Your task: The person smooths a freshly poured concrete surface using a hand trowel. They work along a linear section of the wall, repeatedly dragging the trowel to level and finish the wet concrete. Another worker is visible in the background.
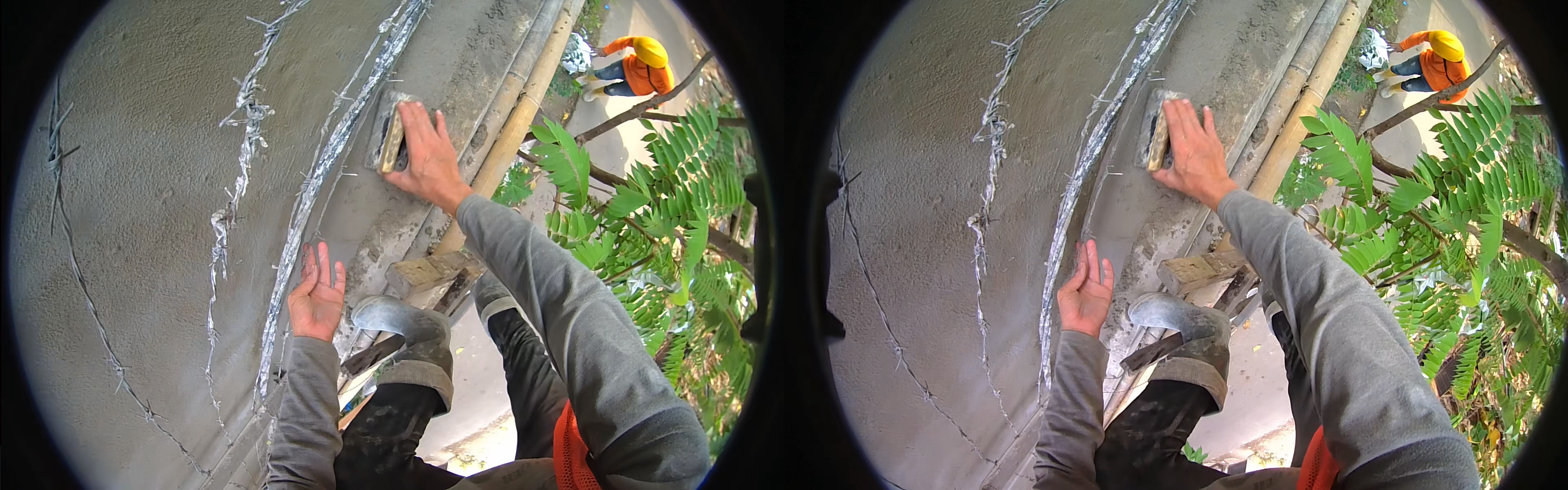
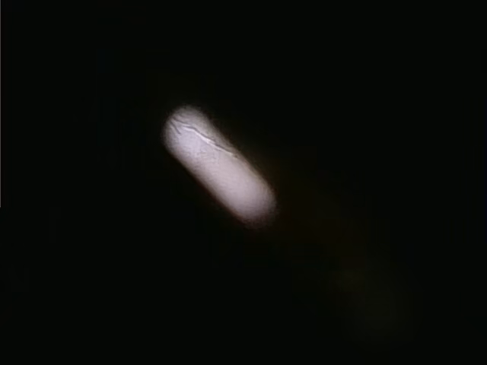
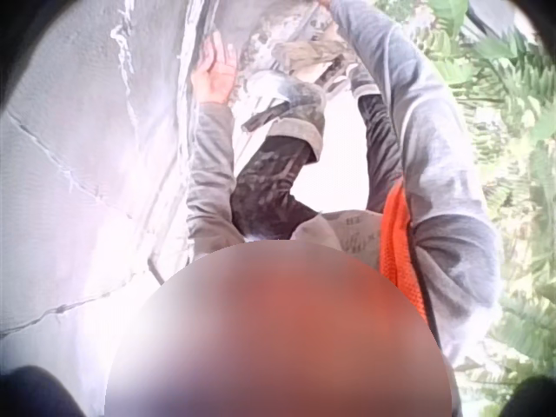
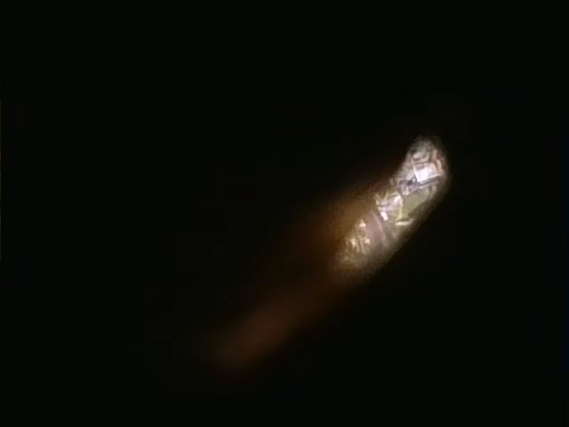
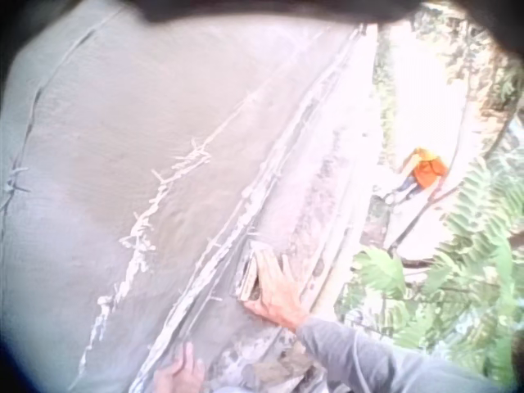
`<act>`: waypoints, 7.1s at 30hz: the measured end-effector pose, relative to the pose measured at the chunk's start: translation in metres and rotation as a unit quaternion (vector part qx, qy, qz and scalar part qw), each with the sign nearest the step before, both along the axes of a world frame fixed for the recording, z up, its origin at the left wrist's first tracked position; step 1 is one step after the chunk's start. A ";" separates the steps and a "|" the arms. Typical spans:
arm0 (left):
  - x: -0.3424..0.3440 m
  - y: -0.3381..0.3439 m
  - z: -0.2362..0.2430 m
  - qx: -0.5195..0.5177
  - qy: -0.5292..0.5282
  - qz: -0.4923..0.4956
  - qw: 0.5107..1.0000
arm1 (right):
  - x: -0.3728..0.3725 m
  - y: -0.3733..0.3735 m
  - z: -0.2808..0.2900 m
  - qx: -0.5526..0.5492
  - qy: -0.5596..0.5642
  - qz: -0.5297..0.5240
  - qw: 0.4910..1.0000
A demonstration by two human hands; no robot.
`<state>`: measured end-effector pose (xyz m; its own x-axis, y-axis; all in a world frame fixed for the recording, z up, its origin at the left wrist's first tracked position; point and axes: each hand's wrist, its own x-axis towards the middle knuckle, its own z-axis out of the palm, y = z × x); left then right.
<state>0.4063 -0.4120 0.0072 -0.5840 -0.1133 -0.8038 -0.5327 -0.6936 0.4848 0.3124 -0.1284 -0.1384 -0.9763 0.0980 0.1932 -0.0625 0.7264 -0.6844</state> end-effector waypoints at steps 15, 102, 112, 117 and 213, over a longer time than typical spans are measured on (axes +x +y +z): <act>0.016 -0.017 0.002 0.043 0.028 0.002 0.999 | -0.036 0.013 -0.008 0.016 0.012 -0.075 0.997; 0.005 -0.037 -0.005 0.094 -0.001 0.034 0.995 | 0.007 -0.079 0.006 -0.135 0.032 -0.047 0.989; 0.009 -0.035 -0.005 0.143 0.002 0.069 0.987 | 0.095 -0.208 0.021 -0.133 -0.036 -0.018 0.990; 0.009 -0.040 -0.008 0.189 0.001 0.066 0.980 | 0.084 -0.197 0.020 -0.100 -0.020 -0.063 0.993; 0.003 -0.047 -0.026 0.149 -0.025 0.026 0.988 | 0.039 0.039 0.007 0.017 -0.093 -0.100 0.990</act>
<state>0.4088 -0.4587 -0.0191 -0.5422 0.1037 -0.8338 -0.5109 -0.8285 0.2292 0.3514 -0.0891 -0.1315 -0.9573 0.2885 0.0177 0.2096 0.7350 -0.6448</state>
